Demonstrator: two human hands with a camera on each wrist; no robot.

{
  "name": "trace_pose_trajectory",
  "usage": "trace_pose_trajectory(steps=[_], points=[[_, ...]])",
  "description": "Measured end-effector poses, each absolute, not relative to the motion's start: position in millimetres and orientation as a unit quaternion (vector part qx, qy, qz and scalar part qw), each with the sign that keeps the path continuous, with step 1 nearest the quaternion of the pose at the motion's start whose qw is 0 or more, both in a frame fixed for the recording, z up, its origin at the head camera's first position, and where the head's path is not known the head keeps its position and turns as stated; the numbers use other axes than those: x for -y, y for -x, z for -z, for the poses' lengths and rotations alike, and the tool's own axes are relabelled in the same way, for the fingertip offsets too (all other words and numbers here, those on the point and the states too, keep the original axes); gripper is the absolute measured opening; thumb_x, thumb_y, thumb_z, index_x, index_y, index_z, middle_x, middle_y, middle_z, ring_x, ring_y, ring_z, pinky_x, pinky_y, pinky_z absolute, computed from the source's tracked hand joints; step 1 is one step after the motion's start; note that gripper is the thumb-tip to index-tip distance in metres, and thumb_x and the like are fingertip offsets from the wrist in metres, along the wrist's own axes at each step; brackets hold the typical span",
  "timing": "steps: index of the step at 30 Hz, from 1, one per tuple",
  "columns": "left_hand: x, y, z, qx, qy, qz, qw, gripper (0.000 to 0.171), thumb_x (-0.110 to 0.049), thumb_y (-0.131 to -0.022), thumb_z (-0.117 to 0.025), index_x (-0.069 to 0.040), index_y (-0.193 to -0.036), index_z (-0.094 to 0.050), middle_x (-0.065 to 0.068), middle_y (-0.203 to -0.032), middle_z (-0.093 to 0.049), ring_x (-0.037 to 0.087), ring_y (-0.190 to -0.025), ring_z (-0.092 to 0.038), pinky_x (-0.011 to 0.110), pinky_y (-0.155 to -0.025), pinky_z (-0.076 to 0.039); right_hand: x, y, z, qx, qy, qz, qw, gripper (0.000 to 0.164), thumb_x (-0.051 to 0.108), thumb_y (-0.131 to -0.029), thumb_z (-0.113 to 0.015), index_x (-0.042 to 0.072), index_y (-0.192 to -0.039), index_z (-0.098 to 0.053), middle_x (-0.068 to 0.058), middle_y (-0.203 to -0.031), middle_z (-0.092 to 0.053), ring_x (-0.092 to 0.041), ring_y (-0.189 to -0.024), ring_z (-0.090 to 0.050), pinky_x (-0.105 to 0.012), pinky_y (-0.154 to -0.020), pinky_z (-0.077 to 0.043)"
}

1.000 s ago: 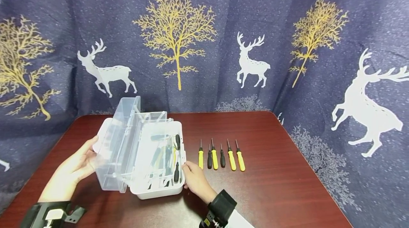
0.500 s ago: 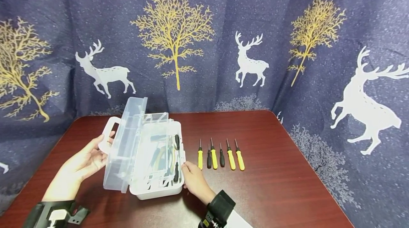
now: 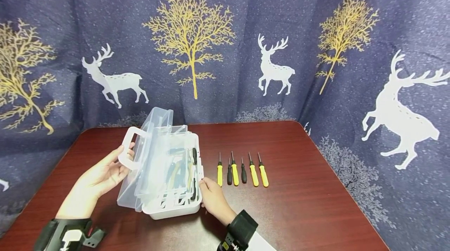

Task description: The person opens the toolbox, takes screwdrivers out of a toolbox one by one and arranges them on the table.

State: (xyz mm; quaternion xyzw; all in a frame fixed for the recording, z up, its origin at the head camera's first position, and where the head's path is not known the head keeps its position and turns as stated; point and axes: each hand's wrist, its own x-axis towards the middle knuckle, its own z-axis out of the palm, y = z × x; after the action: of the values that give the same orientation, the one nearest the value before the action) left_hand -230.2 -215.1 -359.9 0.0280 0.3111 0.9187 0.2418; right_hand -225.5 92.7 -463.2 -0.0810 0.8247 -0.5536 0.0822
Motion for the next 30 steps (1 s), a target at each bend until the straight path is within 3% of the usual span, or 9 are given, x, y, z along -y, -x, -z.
trace_pose_trajectory(steps=[12,20,23,26,28,30], points=[[193,232,352,-0.386,0.018,-0.899,0.206,0.028,-0.023,-0.101,-0.044,-0.018,-0.101,-0.071,-0.006,-0.092,-0.064,0.001,-0.085,-0.062,0.011,-0.082,-0.052,-94,225,464,-0.822,0.076,0.559,0.079,0.035,0.024,-0.102,-0.039,0.001,-0.081,-0.054,0.001,-0.059,-0.046,-0.013,-0.048,-0.050,-0.026,-0.045,-0.046],[172,234,352,-0.511,0.044,-0.842,0.169,0.022,-0.024,-0.101,-0.047,-0.028,-0.095,-0.069,-0.018,-0.094,-0.066,-0.006,-0.088,-0.059,0.009,-0.084,-0.049,-92,225,466,-0.819,0.080,0.563,0.075,0.036,0.023,-0.103,-0.036,0.001,-0.080,-0.053,0.003,-0.057,-0.044,-0.013,-0.046,-0.049,-0.025,-0.045,-0.047],[165,235,353,-0.545,0.048,-0.821,0.163,0.019,-0.026,-0.100,-0.049,-0.022,-0.115,-0.060,-0.020,-0.095,-0.065,-0.007,-0.093,-0.057,0.008,-0.086,-0.048,-91,224,466,-0.820,0.080,0.563,0.068,0.036,0.022,-0.102,-0.037,0.000,-0.079,-0.052,0.003,-0.057,-0.043,-0.013,-0.046,-0.048,-0.025,-0.044,-0.046],[159,236,353,-0.573,0.048,-0.803,0.158,0.048,-0.026,-0.101,-0.048,-0.011,-0.144,-0.034,-0.023,-0.098,-0.062,-0.011,-0.096,-0.056,0.006,-0.087,-0.047,-91,224,466,-0.821,0.076,0.562,0.067,0.035,0.021,-0.102,-0.037,0.000,-0.078,-0.052,0.002,-0.056,-0.043,-0.013,-0.046,-0.048,-0.025,-0.043,-0.046],[156,236,353,-0.582,0.045,-0.797,0.157,0.063,-0.025,-0.101,-0.048,-0.003,-0.151,-0.017,-0.024,-0.099,-0.060,-0.012,-0.096,-0.055,0.006,-0.087,-0.046,-91,224,466,-0.820,0.071,0.564,0.067,0.034,0.020,-0.102,-0.037,0.000,-0.078,-0.052,0.002,-0.056,-0.043,-0.013,-0.045,-0.048,-0.026,-0.042,-0.046],[153,236,354,-0.590,0.042,-0.791,0.155,0.068,-0.024,-0.101,-0.048,0.000,-0.153,-0.011,-0.025,-0.100,-0.060,-0.013,-0.096,-0.055,0.005,-0.087,-0.046,-91,224,466,-0.817,0.071,0.568,0.065,0.034,0.018,-0.101,-0.037,0.000,-0.078,-0.053,0.002,-0.056,-0.043,-0.012,-0.044,-0.048,-0.026,-0.042,-0.046]])
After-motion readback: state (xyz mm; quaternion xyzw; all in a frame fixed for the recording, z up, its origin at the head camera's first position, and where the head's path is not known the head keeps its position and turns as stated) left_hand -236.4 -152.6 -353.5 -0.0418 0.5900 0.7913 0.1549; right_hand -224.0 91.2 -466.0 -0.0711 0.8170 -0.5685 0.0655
